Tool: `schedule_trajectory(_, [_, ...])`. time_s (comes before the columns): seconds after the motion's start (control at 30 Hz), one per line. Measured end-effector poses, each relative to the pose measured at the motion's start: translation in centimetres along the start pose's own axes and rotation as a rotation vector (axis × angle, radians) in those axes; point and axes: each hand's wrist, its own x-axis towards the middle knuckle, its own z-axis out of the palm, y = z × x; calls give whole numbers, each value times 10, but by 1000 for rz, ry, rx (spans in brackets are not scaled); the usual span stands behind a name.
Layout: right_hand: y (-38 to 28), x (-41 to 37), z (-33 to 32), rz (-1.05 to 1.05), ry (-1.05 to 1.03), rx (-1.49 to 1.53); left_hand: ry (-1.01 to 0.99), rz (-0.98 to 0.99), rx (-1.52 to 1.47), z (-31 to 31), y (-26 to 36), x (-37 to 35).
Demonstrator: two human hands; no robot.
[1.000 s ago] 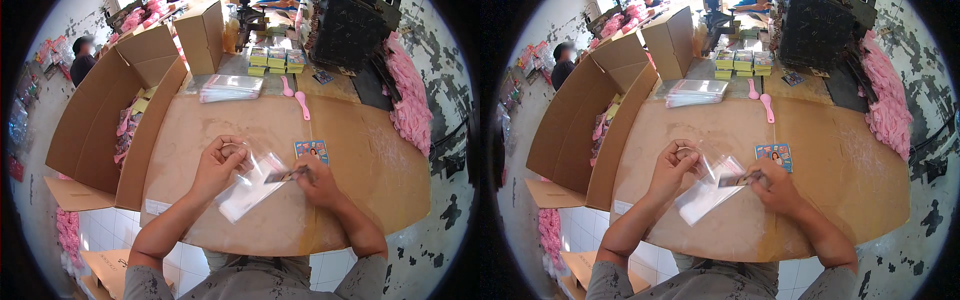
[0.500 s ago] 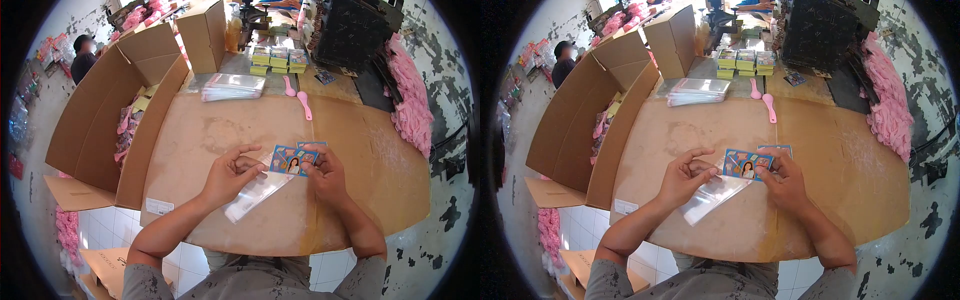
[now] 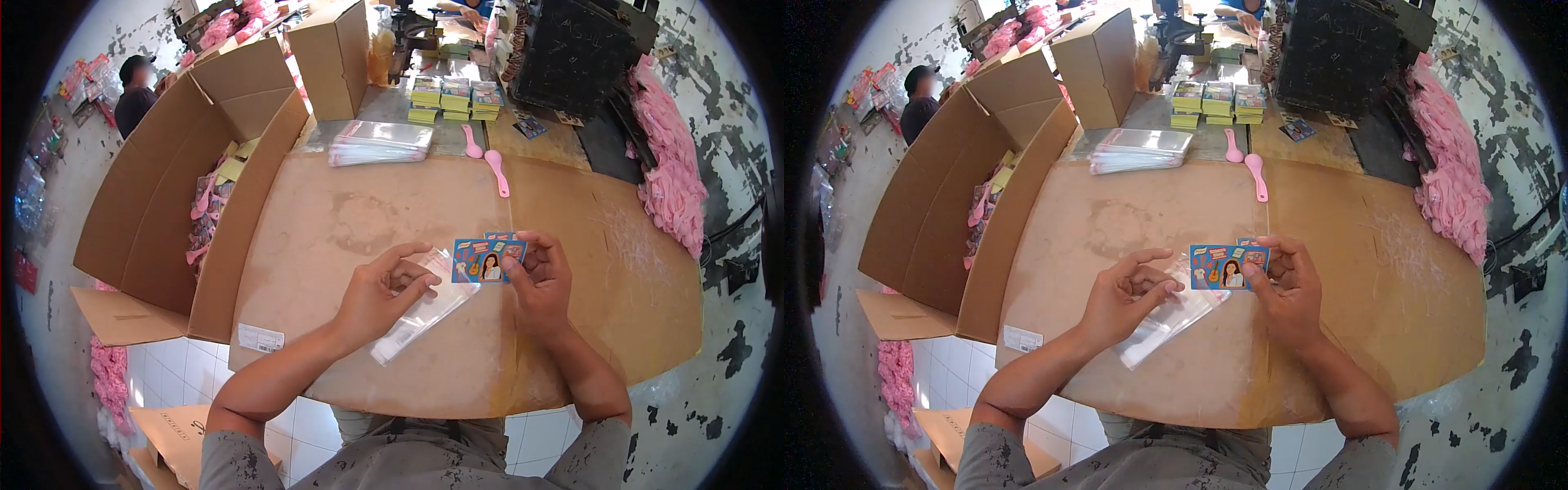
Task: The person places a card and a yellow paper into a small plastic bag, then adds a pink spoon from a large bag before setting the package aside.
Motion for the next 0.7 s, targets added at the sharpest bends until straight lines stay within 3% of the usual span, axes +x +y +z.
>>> schedule_trajectory(0.1, [4, -3, 2, -18, -7, 25, 26, 8, -3, 0, 0, -1])
schedule_trajectory(0.3, [7, -9, -12, -28, -213, -328, 53, 60, 22, -1, -2, -1])
schedule_trajectory(0.5, [5, -5, 0, -56, -42, -126, -29, 14, 25, 0, 0, -1])
schedule_trajectory(0.7, [9, -7, -2, -13, -96, -131, -50, -9, 1, 1, -2, -1])
